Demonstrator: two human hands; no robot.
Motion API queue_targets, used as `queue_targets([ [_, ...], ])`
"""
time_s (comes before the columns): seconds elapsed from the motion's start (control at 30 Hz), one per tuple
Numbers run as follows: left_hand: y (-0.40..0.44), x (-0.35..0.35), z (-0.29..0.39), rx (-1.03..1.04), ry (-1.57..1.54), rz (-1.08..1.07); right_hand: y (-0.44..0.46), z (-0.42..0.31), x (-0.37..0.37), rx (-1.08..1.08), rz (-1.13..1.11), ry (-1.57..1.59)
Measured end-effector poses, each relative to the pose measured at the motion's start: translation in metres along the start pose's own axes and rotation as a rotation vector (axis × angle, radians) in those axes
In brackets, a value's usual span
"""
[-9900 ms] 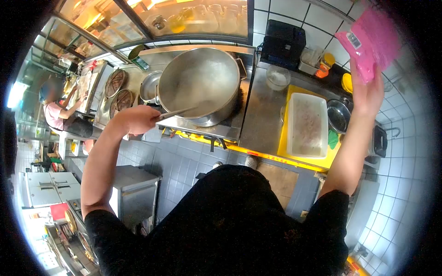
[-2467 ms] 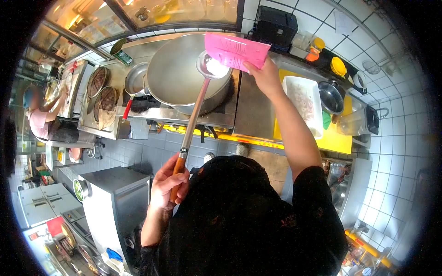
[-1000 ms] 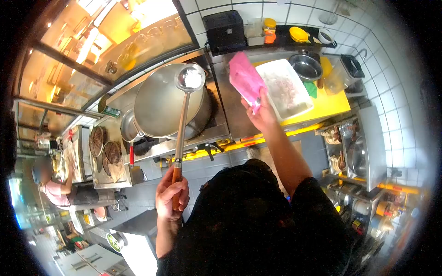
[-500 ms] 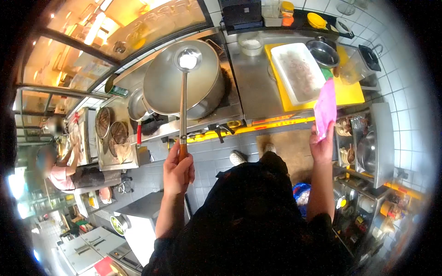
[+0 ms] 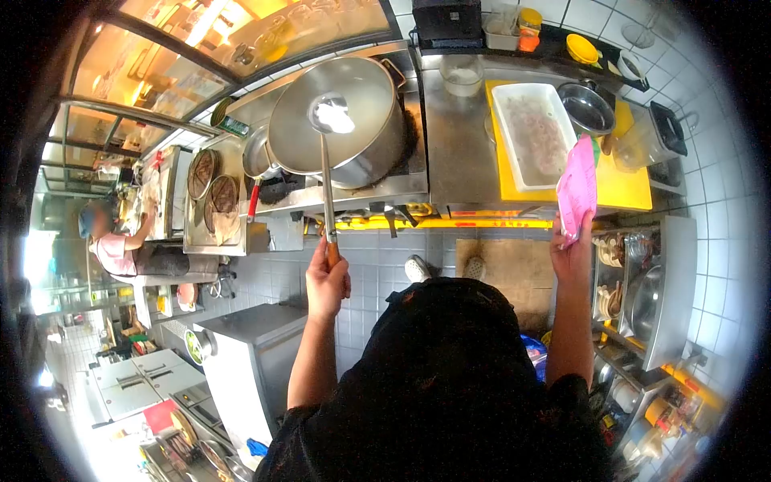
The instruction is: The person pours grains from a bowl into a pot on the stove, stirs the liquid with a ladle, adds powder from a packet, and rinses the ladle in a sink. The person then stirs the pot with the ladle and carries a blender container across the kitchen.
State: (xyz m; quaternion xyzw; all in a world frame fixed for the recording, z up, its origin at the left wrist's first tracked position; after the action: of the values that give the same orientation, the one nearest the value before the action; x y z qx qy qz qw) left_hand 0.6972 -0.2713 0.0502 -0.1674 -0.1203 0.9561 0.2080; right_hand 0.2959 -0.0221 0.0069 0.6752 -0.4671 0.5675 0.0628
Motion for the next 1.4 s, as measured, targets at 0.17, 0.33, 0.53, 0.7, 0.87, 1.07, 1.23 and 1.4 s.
queue_targets([
  [0.17, -0.014, 0.010, 0.010, 0.045, -0.059, 0.036, 0.015, -0.020, -0.010, 0.053, -0.035, -0.013],
  [0.33, -0.014, 0.029, 0.001, 0.006, -0.025, 0.060, 0.024, -0.039, -0.028, 0.090, -0.066, 0.019],
  [0.53, -0.022, 0.040, 0.009, 0.021, -0.033, 0.110, 0.033, -0.066, -0.045, 0.112, -0.112, 0.042],
  [0.7, -0.020, 0.044, 0.000, 0.009, -0.009, 0.100, 0.031, -0.073, -0.045, 0.138, -0.102, 0.074],
  [0.87, -0.024, 0.040, 0.011, 0.025, 0.005, 0.111, 0.024, -0.070, -0.035, 0.106, -0.068, 0.081],
  [1.07, -0.014, 0.032, 0.004, 0.004, -0.012, 0.062, 0.024, -0.057, -0.027, 0.105, -0.049, 0.088],
  [1.23, -0.016, 0.018, 0.008, 0.001, 0.002, 0.067, 0.028, -0.035, -0.015, 0.073, -0.051, 0.066],
  [1.4, -0.005, 0.002, -0.009, -0.038, -0.016, 0.020, 0.020, -0.005, 0.003, 0.103, -0.120, 0.052],
])
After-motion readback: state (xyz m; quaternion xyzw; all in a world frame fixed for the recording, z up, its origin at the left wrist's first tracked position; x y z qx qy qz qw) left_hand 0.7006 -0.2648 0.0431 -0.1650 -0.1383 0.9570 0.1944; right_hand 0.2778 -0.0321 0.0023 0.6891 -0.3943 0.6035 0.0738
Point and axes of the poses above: each hand's wrist, its own y-axis towards the middle knuckle, its own x-axis out of the palm, z = x × y, the point moved 2 cm from there along y, towards the middle knuckle, and after that the axes turned 12 degrees about y, right-handed, at the moved point
